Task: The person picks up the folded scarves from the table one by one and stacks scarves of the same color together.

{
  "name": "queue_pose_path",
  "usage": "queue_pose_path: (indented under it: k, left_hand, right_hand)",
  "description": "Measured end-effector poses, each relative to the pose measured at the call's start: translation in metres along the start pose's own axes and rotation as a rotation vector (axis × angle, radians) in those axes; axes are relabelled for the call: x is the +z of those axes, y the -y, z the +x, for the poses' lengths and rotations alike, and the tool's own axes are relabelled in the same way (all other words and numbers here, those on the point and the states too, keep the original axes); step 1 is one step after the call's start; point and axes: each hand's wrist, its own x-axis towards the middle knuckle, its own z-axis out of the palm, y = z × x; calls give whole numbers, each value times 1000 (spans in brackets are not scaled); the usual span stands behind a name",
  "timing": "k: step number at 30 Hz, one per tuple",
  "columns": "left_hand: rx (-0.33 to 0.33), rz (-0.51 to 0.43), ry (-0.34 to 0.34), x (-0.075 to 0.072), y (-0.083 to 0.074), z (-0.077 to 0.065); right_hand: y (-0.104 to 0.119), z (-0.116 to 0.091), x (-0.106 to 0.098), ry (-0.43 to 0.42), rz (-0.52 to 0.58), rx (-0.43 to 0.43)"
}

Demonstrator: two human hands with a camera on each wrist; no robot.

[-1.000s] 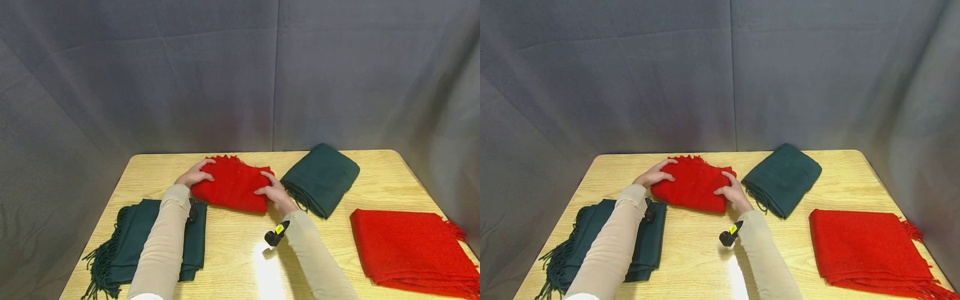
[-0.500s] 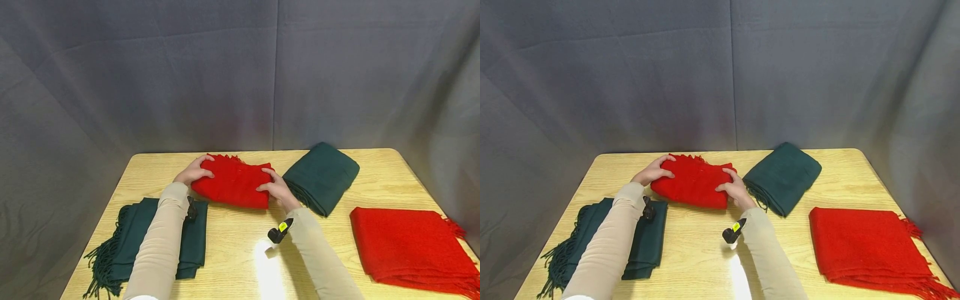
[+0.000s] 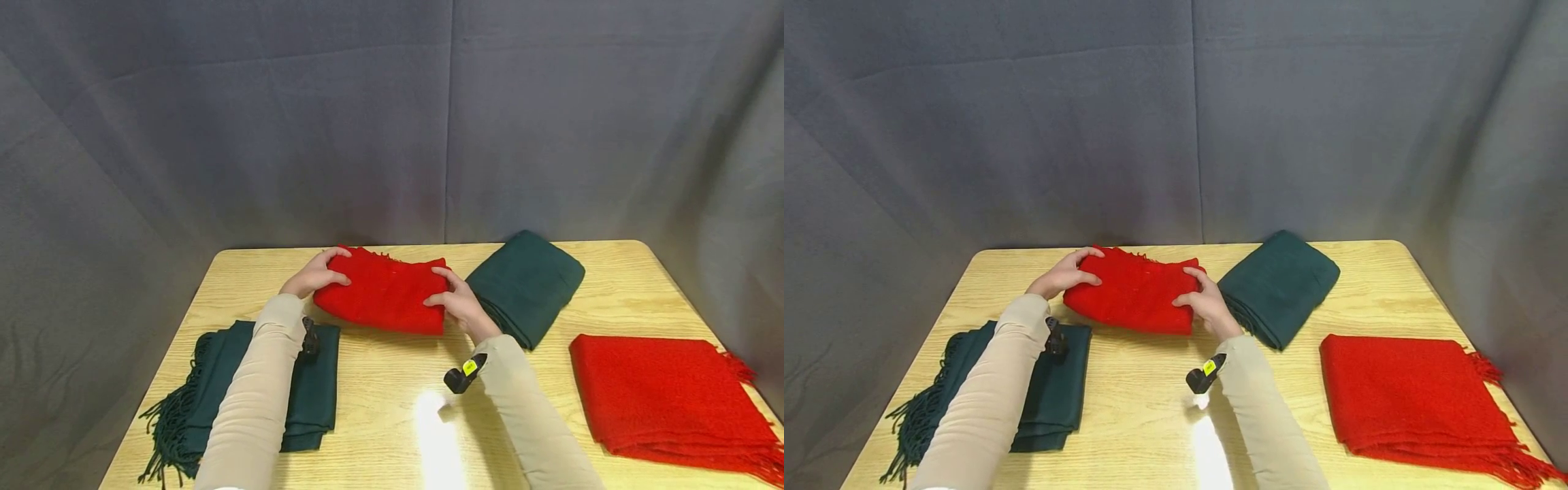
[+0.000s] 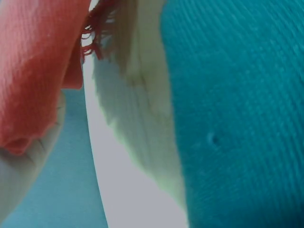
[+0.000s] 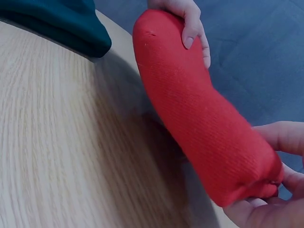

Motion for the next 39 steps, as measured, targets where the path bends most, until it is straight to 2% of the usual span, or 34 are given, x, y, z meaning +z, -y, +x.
queue_pose_path:
  k: [12,19,29,39]
  left_hand:
    - [35,-37,13,-3,-11,-6]
    - [54,-50,15,-3,-15,-9]
    - [75,-85,21,-3,-21,-12]
    - [141,-81,16,-3,-26,-20]
  right_hand:
    - [19,-7,-2,8,8,-4]
    - [28,-11,-5,13,-52,-17]
    - [37,-17,-9,17,-72,-39]
    - [45,-25,-14,48,-59,-47]
